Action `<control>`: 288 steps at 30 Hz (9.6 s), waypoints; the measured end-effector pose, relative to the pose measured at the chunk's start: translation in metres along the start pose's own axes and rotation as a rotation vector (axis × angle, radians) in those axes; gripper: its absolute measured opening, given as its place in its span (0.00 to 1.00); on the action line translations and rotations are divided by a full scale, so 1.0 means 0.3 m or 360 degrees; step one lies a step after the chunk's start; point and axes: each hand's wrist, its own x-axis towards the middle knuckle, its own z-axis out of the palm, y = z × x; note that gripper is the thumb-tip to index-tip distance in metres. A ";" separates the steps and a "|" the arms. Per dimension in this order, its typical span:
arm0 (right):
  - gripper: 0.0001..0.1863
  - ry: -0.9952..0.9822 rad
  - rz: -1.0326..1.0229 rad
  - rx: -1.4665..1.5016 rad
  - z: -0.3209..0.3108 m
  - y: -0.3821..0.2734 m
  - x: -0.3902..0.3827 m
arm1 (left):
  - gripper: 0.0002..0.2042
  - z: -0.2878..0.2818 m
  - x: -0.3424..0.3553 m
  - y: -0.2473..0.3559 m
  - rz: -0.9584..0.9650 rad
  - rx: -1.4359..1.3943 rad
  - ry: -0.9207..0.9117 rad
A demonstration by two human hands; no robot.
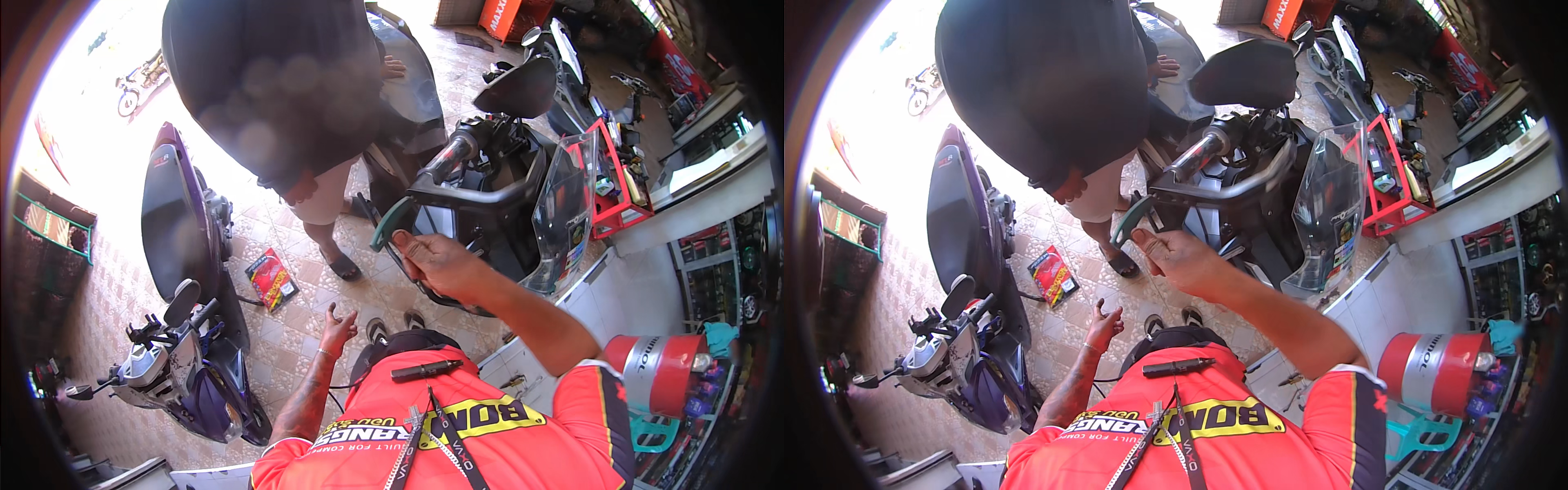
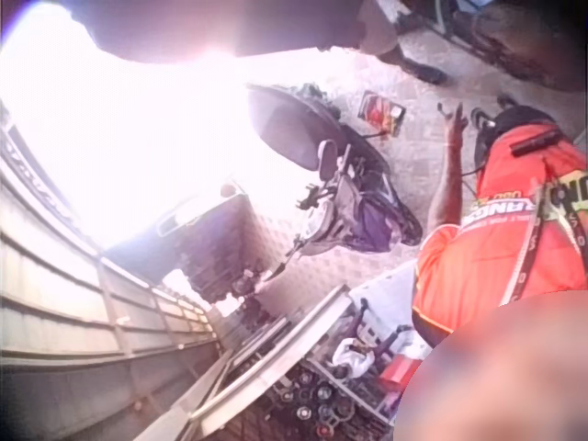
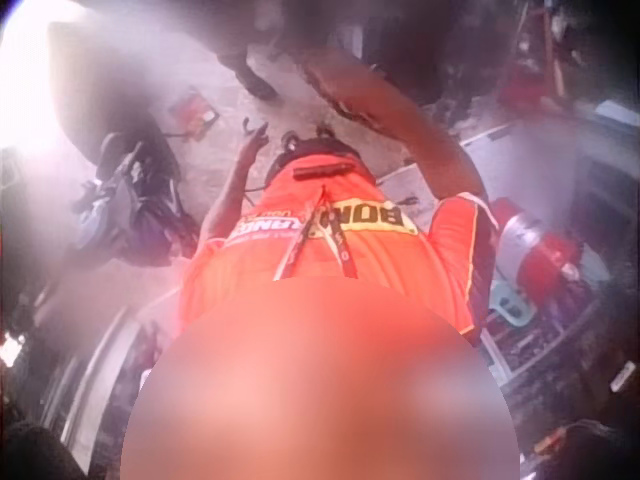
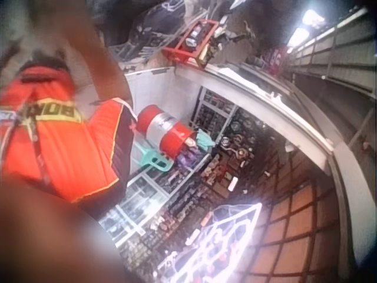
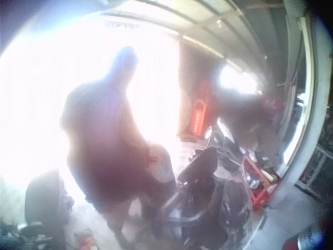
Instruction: The person removes a motorcycle side mirror using a screwdriver, then wipes the exposed handlebar stem with a rag. The person works on a black motorcycle in a workshop with another person nearby.
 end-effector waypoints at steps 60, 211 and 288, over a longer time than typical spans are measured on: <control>0.19 0.0674 -0.2367 -0.1529 0.065 -0.062 -0.083 | 0.20 0.656 -0.386 0.735 0.1641 -0.0026 -0.0411; 0.39 -0.0482 -0.0799 -0.1405 0.225 -0.380 -0.010 | 0.20 0.782 -0.252 0.761 0.1781 0.0036 -0.0085; 0.20 -0.0839 -0.1278 -0.1287 0.119 -0.255 -0.026 | 0.19 0.795 -0.288 0.762 0.1621 -0.0151 -0.0208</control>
